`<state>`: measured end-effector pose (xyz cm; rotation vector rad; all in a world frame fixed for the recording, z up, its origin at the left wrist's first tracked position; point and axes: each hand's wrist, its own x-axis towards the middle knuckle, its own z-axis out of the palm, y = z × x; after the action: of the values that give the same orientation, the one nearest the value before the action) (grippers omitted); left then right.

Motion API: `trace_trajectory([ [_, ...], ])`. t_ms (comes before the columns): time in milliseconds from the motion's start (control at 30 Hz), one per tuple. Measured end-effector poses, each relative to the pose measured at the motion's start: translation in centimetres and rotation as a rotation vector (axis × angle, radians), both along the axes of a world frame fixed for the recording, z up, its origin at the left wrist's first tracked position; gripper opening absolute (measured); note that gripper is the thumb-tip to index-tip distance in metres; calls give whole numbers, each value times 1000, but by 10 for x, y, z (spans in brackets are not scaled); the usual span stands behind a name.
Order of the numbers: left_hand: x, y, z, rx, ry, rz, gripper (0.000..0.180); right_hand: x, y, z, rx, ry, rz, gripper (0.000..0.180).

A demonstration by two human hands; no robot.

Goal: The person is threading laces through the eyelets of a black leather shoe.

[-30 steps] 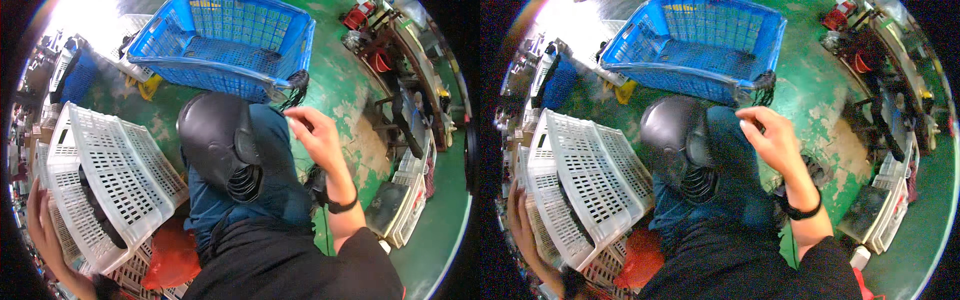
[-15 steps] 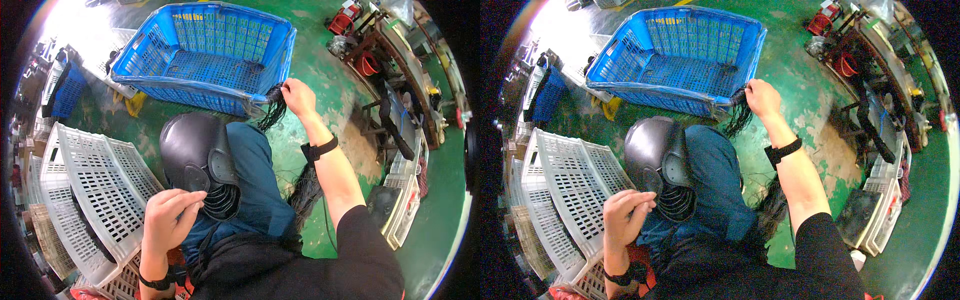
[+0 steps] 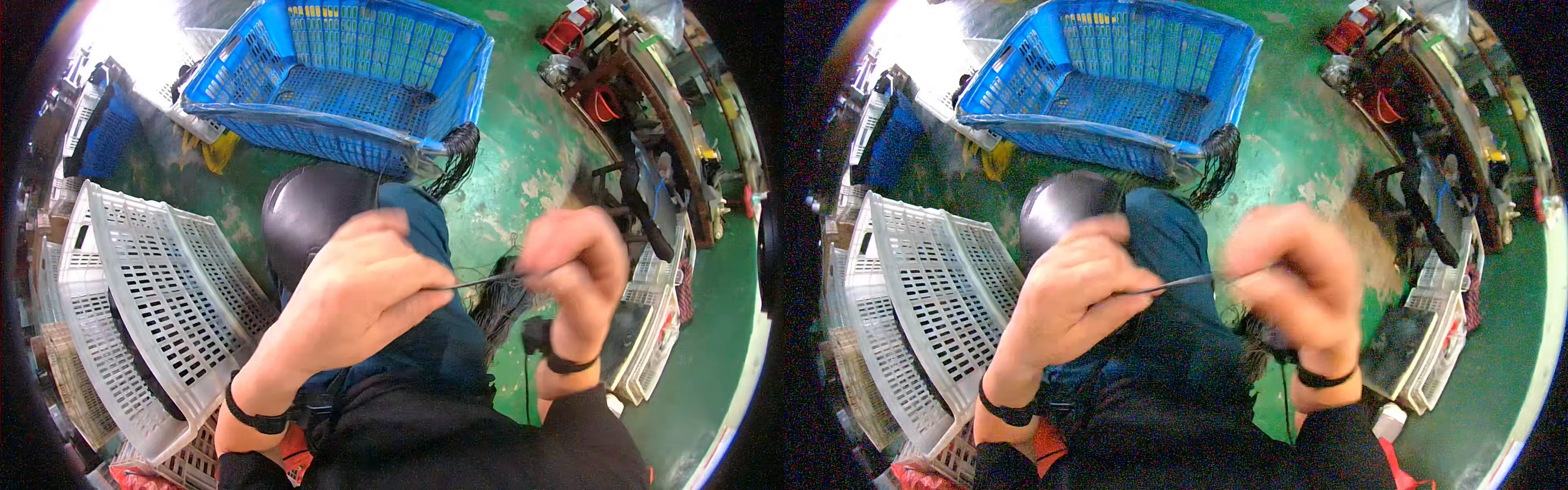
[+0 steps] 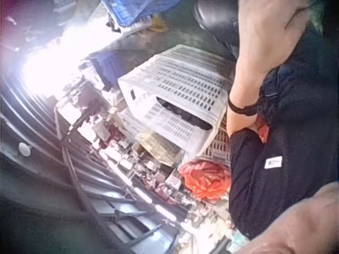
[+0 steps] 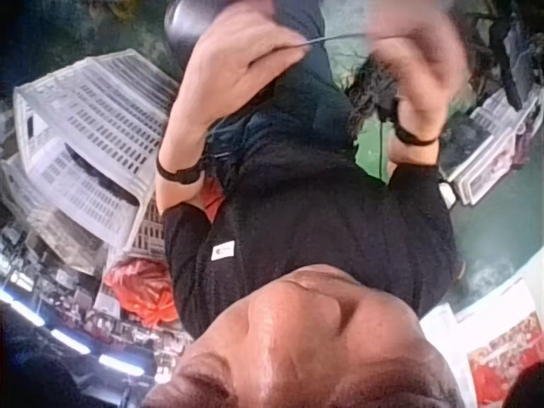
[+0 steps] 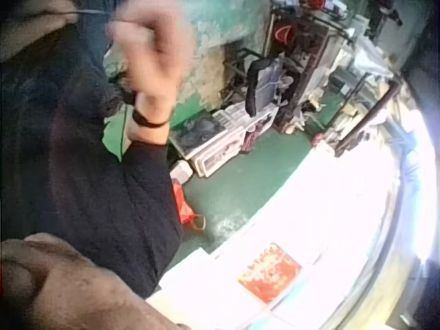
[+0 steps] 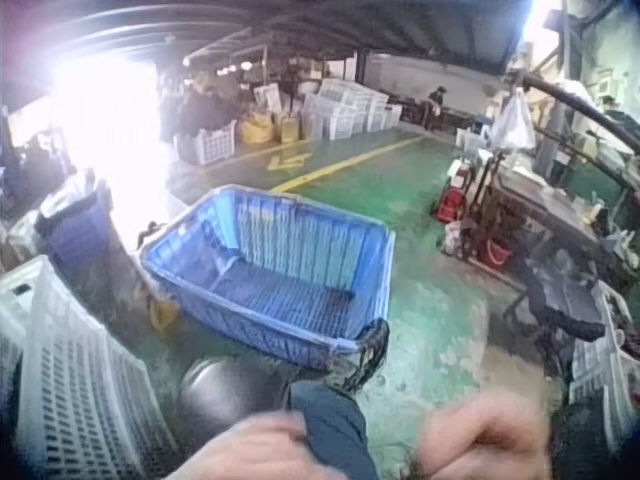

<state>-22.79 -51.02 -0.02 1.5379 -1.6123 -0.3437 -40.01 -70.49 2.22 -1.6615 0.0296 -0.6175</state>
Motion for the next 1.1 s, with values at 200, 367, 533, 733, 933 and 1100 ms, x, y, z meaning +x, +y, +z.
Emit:
trace_trajectory([
  [200, -1, 66, -5, 247, 58, 166, 13, -115, -93, -65, 30, 681, -479, 10],
  [367, -15, 77, -11, 350, -149, 139, 11, -132, -76, -147, -895, 1416, -481, 23],
  [533, -34, 54, 2, 216, -555, 119, 13, -44, 7, -92, -520, 719, -309, 29],
  [733, -60, 54, -27, -131, -688, 213, 39, 19, 59, -51, 424, 411, 671, 35],
  [933, -49, 57, -40, -168, -550, 252, 40, 18, 74, -65, 658, 444, 457, 30],
  [1100, -25, 48, -48, 50, -112, 578, 37, 43, 48, -83, -357, 505, 21, 26],
])
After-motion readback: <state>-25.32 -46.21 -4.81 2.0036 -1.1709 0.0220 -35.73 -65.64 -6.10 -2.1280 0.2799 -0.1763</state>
